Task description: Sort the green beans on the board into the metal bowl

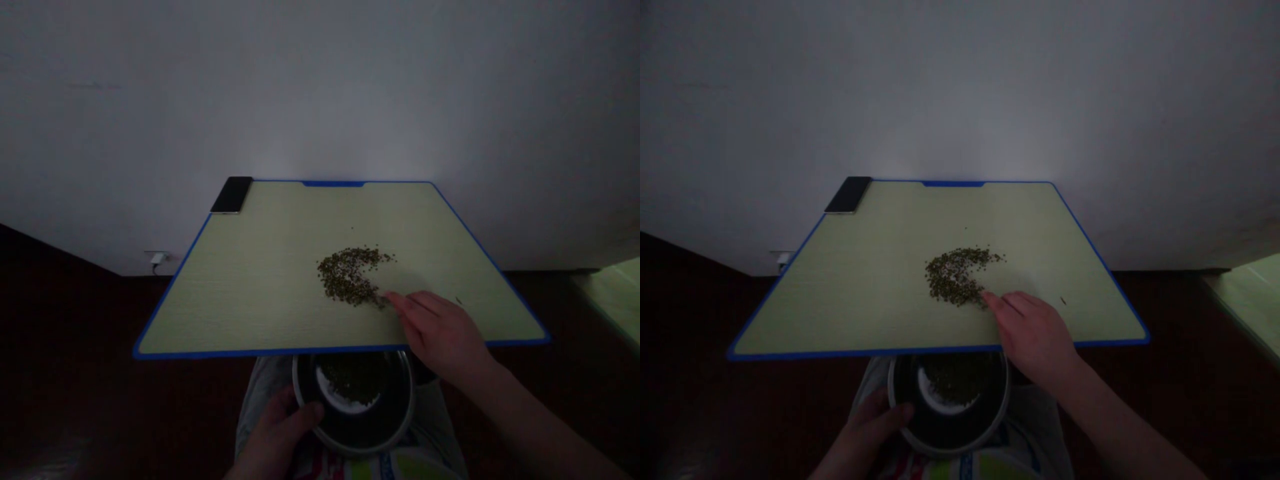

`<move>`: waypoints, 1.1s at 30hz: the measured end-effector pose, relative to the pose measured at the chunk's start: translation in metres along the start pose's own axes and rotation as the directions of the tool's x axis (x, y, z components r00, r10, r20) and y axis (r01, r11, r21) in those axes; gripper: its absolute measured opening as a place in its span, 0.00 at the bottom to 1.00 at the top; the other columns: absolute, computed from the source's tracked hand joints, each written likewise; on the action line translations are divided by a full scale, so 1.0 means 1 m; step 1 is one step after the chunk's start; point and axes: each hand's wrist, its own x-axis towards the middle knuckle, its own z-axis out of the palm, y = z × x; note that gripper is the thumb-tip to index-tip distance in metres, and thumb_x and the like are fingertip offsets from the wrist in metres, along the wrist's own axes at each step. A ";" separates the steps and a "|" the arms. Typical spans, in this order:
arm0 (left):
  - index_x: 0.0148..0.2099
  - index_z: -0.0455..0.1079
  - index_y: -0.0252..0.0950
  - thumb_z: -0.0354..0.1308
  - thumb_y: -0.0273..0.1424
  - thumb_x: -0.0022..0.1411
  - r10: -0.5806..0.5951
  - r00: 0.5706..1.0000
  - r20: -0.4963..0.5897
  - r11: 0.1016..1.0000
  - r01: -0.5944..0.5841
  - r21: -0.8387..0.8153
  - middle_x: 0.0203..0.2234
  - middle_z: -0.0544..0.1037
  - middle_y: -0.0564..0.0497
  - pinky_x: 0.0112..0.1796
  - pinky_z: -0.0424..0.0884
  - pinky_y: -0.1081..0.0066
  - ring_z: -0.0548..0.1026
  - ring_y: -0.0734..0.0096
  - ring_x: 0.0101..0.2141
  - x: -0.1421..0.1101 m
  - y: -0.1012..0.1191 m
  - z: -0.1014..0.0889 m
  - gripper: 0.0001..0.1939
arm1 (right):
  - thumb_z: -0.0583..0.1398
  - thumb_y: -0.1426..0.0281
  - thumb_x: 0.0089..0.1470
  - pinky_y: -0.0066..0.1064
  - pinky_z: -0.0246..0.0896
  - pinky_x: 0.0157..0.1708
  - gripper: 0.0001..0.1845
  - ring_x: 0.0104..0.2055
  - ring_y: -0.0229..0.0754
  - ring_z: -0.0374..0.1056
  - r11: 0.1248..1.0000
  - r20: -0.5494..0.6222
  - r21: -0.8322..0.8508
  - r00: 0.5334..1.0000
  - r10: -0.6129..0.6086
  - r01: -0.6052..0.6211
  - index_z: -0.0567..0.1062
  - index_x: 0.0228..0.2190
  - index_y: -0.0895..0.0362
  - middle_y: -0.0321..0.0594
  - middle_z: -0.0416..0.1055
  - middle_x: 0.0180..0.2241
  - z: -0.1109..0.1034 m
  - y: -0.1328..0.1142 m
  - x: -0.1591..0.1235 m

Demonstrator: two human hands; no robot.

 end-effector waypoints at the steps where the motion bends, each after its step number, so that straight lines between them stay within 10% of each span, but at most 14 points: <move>1: 0.41 0.81 0.37 0.67 0.37 0.50 0.003 1.000 0.001 1.000 -0.003 0.002 0.34 0.86 0.45 0.50 0.70 0.50 0.81 0.45 0.41 0.000 0.001 0.001 0.15 | 0.52 0.76 0.61 0.35 0.70 0.31 0.17 0.30 0.43 0.70 0.999 -0.011 0.027 1.000 0.024 -0.024 0.75 0.47 0.65 0.45 0.75 0.29 0.000 -0.001 -0.002; 33: 0.40 0.79 0.34 0.70 0.38 0.45 0.015 0.987 -0.160 1.000 -0.013 0.010 0.34 0.86 0.42 0.50 0.70 0.51 0.81 0.44 0.42 0.009 -0.024 -0.010 0.19 | 0.53 0.73 0.60 0.39 0.70 0.43 0.16 0.41 0.45 0.75 0.913 0.134 0.333 0.971 0.199 -0.233 0.78 0.45 0.58 0.46 0.80 0.41 0.026 0.020 0.037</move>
